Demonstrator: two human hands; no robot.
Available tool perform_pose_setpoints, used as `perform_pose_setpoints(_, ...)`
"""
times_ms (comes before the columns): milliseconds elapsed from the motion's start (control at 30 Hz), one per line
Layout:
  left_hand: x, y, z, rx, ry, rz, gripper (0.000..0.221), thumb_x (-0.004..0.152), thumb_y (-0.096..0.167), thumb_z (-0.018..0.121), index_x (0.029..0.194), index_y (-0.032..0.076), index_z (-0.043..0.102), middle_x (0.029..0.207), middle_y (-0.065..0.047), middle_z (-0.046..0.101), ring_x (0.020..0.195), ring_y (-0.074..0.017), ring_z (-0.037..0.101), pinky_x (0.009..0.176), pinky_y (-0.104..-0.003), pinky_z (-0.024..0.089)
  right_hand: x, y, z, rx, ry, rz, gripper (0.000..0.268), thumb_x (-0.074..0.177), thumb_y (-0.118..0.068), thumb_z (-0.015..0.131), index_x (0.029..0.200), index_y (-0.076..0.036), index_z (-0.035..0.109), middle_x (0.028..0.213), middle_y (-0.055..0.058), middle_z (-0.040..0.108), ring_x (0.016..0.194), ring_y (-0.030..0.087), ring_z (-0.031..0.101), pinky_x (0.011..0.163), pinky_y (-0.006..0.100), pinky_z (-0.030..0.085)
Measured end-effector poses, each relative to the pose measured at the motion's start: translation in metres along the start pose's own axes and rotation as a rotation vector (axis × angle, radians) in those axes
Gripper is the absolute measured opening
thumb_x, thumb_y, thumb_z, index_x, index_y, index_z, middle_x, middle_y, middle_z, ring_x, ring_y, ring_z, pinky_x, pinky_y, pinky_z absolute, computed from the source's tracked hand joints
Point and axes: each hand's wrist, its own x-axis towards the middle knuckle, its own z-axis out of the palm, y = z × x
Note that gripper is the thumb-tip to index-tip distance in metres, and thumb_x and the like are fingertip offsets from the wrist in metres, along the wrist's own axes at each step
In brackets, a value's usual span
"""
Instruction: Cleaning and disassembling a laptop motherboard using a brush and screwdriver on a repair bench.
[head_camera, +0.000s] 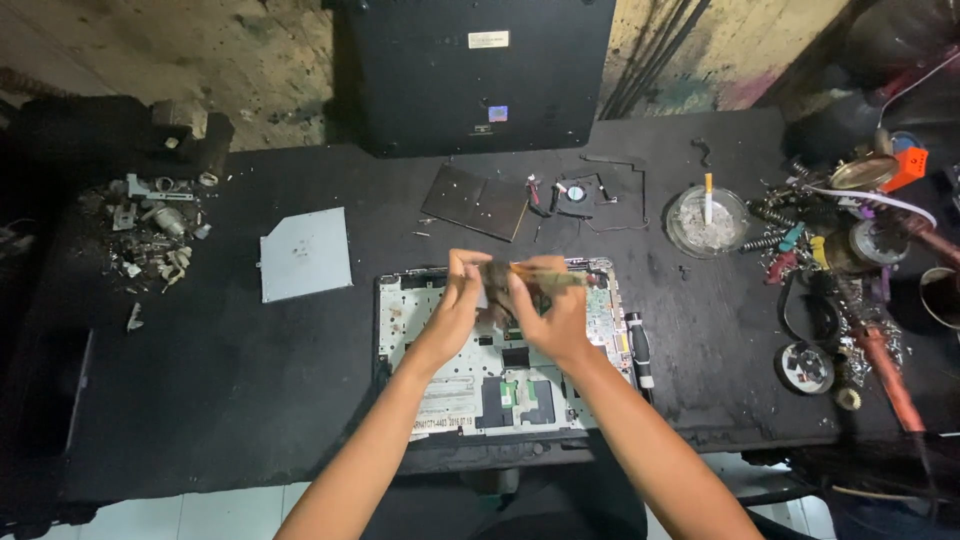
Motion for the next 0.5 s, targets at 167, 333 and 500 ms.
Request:
perform_pose_setpoints(167,0.015,-0.026,-0.006,0.001,0.057,-0.010,0.064,0.099,0.062,0.001,0.117,0.017,0.042,0.105,-0.024,0.052,0.106,-0.0446,0.045,0.090,-0.055,0.042,-0.017,0.010,0.005,0.086,-0.058,0.007,0.008,0.093,-0.015,0.068,0.099,-0.010,0.067,0.067,0.009,0.071,0.044,0.022,0.057,0.050,0.033,0.050)
perform_pose_setpoints(333,0.015,-0.030,-0.011,-0.050,0.060,0.010,0.082,0.095,0.065,-0.007,0.121,0.017,0.054,0.070,-0.012,0.065,0.061,-0.0228,0.070,0.069,-0.035,0.054,0.003,-0.021,-0.001,0.006,0.002,0.003,0.010,0.093,-0.013,0.070,0.100,-0.008,0.066,0.067,0.012,0.070,0.047,0.029,0.061,0.048,0.036,0.049)
perform_pose_setpoints(500,0.034,-0.064,-0.012,-0.232,-0.003,0.085,0.090,0.096,0.064,-0.008,0.132,0.010,0.053,0.100,-0.021,0.077,0.046,-0.0201,0.069,0.035,-0.024,0.055,0.001,-0.024,-0.005,0.047,-0.037,-0.034,0.009,0.090,-0.017,0.072,0.096,-0.011,0.069,0.060,0.008,0.068,0.040,0.025,0.056,0.047,0.032,0.048)
